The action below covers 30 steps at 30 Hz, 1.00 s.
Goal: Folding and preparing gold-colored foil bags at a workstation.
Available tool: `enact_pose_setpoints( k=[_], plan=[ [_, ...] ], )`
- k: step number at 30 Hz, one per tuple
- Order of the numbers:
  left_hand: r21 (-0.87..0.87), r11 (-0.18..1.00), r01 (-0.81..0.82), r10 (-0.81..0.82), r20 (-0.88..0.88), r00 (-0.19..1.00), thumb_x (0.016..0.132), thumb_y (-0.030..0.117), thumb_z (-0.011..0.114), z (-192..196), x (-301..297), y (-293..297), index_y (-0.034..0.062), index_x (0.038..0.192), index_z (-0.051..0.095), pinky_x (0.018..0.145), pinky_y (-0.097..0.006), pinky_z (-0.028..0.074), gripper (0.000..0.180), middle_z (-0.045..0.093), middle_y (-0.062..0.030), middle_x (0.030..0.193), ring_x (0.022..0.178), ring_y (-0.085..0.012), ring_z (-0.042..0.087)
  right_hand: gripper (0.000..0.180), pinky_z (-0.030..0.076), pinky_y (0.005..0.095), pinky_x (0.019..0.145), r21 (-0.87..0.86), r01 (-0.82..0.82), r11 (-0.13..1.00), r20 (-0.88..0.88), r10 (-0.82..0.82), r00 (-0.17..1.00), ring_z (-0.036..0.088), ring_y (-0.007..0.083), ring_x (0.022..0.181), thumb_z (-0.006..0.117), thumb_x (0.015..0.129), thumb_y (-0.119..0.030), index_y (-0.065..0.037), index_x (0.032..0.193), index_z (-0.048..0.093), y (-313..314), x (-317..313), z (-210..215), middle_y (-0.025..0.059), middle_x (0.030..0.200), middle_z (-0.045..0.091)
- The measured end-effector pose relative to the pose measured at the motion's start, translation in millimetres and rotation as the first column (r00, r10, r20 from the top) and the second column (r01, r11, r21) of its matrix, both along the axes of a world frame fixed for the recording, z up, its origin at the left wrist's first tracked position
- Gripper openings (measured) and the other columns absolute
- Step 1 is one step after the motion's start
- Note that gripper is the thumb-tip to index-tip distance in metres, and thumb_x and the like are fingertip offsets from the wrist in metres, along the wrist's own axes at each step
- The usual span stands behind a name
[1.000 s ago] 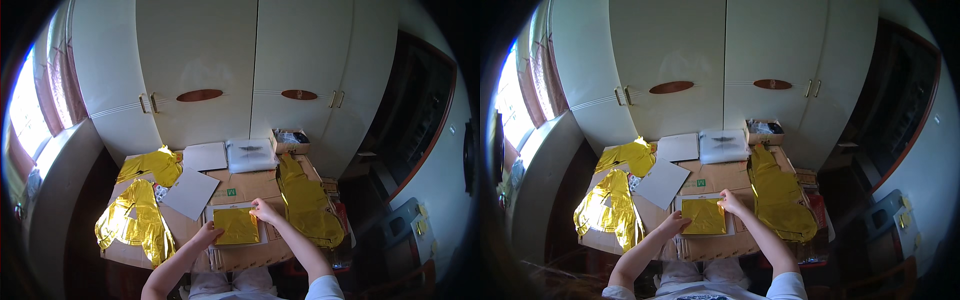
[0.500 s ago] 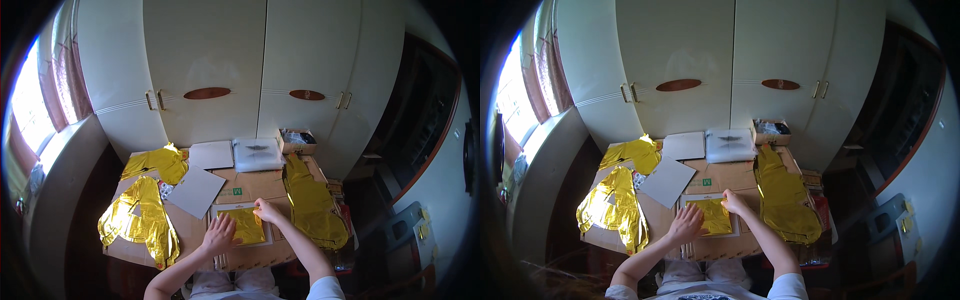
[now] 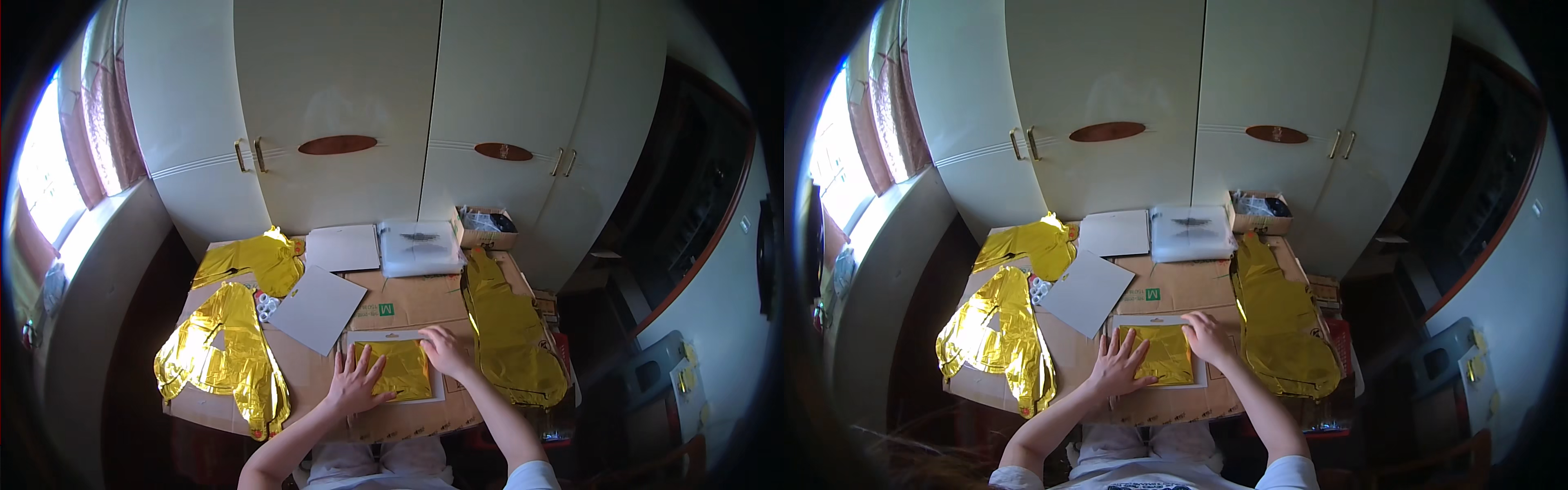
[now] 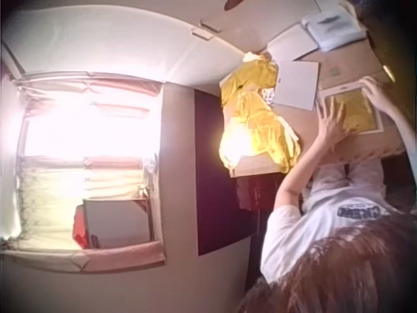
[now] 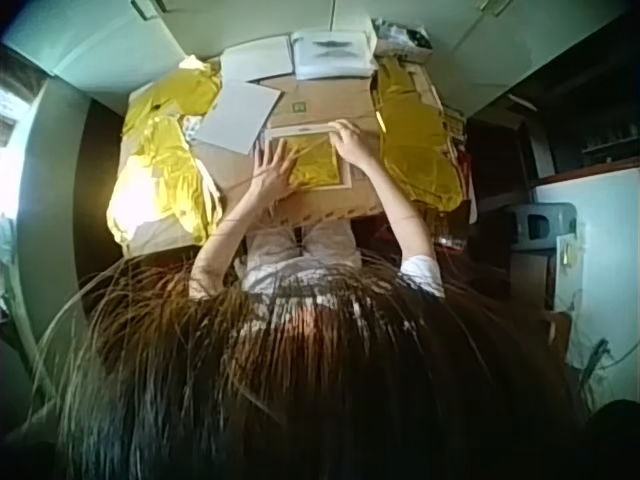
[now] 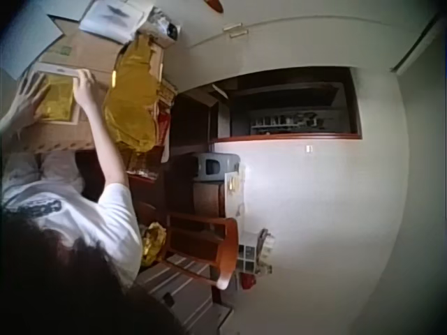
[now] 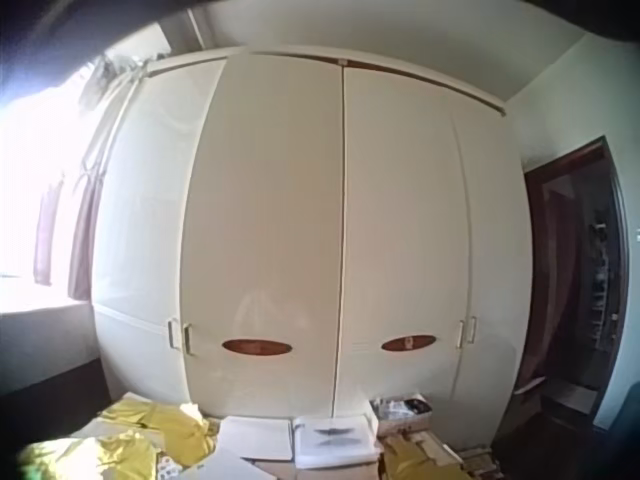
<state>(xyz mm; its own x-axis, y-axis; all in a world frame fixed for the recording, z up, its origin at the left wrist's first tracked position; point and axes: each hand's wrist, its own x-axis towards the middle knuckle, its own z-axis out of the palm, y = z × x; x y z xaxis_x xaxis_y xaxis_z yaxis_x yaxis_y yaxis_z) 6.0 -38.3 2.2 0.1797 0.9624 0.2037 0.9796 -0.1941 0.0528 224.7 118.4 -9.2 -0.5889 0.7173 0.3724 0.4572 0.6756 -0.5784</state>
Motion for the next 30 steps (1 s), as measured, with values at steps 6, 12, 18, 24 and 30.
enact_pose_setpoints(
  k=[6,12,18,24,30],
  plan=[
    [0.004,1.0,0.008,-0.008,0.03,1.0,0.081,0.074,0.048,-3.8,-0.2,0.8,0.0181,0.146,0.041,0.106,-0.07,0.02,0.087,0.03,-0.0245,0.151,0.138,-0.0522,0.024,0.079,0.013,0.0556,0.117,0.112,-0.178,0.978,0.457,0.109,0.883,0.022,0.0267,0.145,0.047,0.092,-0.06,-0.005,0.147,0.033,-36.9,14.4,7.3,0.0136,0.155,0.027],
    [-0.008,1.0,0.015,-0.015,0.029,0.999,0.08,0.076,0.047,-3.6,4.5,3.0,0.0184,0.146,0.041,0.106,-0.071,0.019,0.088,0.03,-0.0234,0.151,0.139,-0.0508,0.023,0.085,0.015,0.0543,0.117,0.174,-0.169,0.97,0.48,0.066,0.875,0.023,0.0296,0.145,0.046,0.09,-0.064,-0.003,0.146,0.032,-38.8,21.4,1.0,0.0149,0.155,0.027],
    [-0.017,1.0,0.006,-0.006,0.023,1.0,0.08,0.076,0.047,-0.9,4.2,2.6,0.0204,0.146,0.041,0.105,-0.073,0.017,0.086,0.031,-0.0213,0.152,0.14,-0.0493,0.023,0.081,0.015,0.0531,0.117,0.256,-0.183,0.949,0.494,0.035,0.869,0.02,0.0322,0.145,0.044,0.093,-0.061,-0.001,0.147,0.031,-48.0,6.8,9.9,0.0189,0.155,0.025],
    [-0.018,0.999,0.031,-0.03,0.058,0.998,0.081,0.074,0.049,-0.4,2.8,1.9,0.0171,0.145,0.042,0.104,-0.073,0.018,0.086,0.03,-0.0231,0.151,0.14,-0.0509,0.022,0.08,0.012,0.0519,0.118,0.277,-0.2,0.94,0.539,0.02,0.842,0.017,0.0333,0.147,0.037,0.094,-0.064,-0.007,0.15,0.029,-57.5,-19.3,2.4,0.0189,0.157,0.021],
    [-0.059,0.994,-0.088,0.1,0.253,0.962,0.09,0.052,0.052,6.4,-25.6,4.1,0.0088,0.143,0.042,0.11,-0.064,0.021,0.068,0.032,-0.0171,0.152,0.144,-0.0376,0.022,0.08,0.011,0.0513,0.118,0.265,-0.197,0.944,0.561,0.015,0.827,0.018,0.0339,0.146,0.035,0.093,-0.066,-0.012,0.151,0.028,-55.4,-20.7,-0.8,0.0182,0.156,0.023]
  ],
)
